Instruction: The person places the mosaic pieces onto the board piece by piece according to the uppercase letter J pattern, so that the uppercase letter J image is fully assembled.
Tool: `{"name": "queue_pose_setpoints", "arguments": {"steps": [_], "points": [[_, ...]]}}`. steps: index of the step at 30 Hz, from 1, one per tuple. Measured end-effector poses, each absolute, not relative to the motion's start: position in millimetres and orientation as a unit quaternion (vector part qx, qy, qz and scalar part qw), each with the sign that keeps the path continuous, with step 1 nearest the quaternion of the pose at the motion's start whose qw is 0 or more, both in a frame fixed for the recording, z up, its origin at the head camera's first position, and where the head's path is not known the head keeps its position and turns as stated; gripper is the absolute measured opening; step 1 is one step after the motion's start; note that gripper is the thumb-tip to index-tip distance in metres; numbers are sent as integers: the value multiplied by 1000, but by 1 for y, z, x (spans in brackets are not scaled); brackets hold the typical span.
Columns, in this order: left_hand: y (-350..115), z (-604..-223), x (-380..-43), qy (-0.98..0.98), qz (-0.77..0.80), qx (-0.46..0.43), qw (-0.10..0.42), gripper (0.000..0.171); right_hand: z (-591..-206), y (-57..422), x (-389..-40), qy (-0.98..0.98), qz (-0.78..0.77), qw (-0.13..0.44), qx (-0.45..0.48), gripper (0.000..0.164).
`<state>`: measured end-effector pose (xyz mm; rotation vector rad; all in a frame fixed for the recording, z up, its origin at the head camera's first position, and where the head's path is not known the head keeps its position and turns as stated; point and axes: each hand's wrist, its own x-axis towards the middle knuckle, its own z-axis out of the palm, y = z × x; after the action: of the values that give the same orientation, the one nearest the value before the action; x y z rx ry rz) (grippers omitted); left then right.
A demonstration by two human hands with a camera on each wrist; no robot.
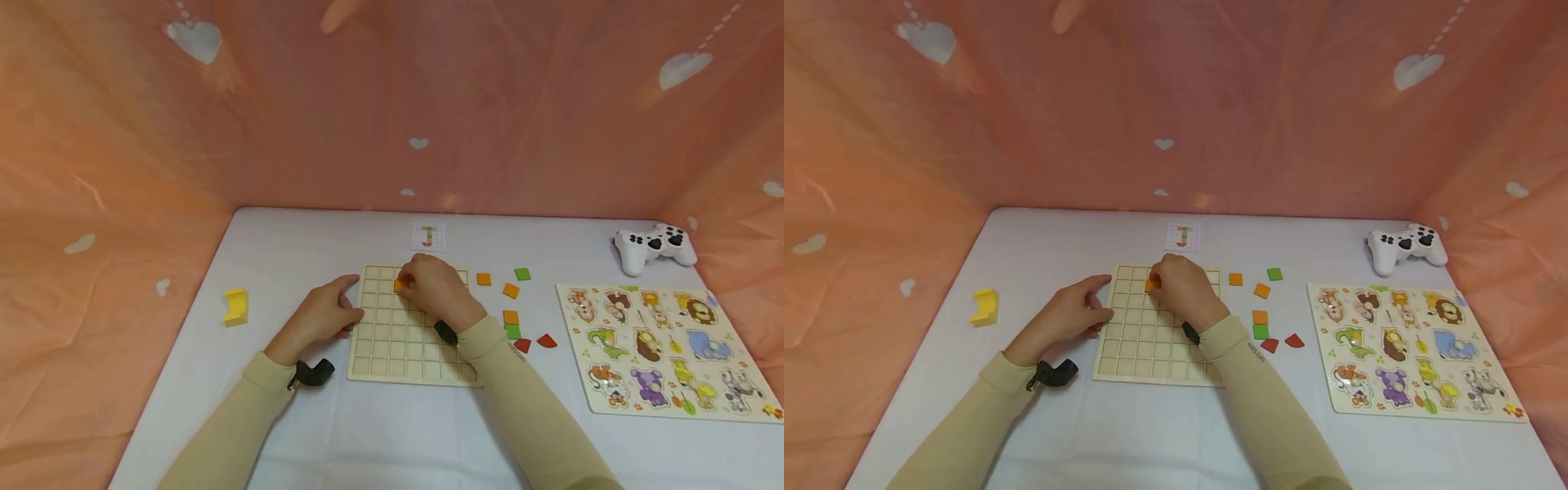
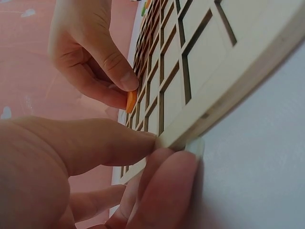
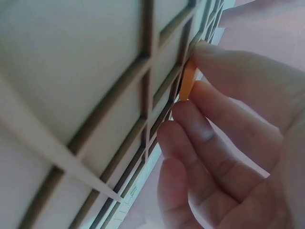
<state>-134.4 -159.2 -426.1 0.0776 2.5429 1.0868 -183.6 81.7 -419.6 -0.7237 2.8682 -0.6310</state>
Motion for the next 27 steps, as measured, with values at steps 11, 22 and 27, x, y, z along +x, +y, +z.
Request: {"name": "queue_pose_setpoints", "arguments": {"steps": [11, 22, 27], "points": [[-160, -428, -135, 894, 402, 18, 195, 77, -420, 81, -184, 944, -218, 63, -238, 16], [-159, -429, -136, 890, 411, 25, 195, 76, -415, 96, -181, 938, -254, 78, -221, 24], [-162, -431, -136, 894, 405, 27, 187, 75, -409, 132, -177, 934, -294, 76, -186, 29]]}}
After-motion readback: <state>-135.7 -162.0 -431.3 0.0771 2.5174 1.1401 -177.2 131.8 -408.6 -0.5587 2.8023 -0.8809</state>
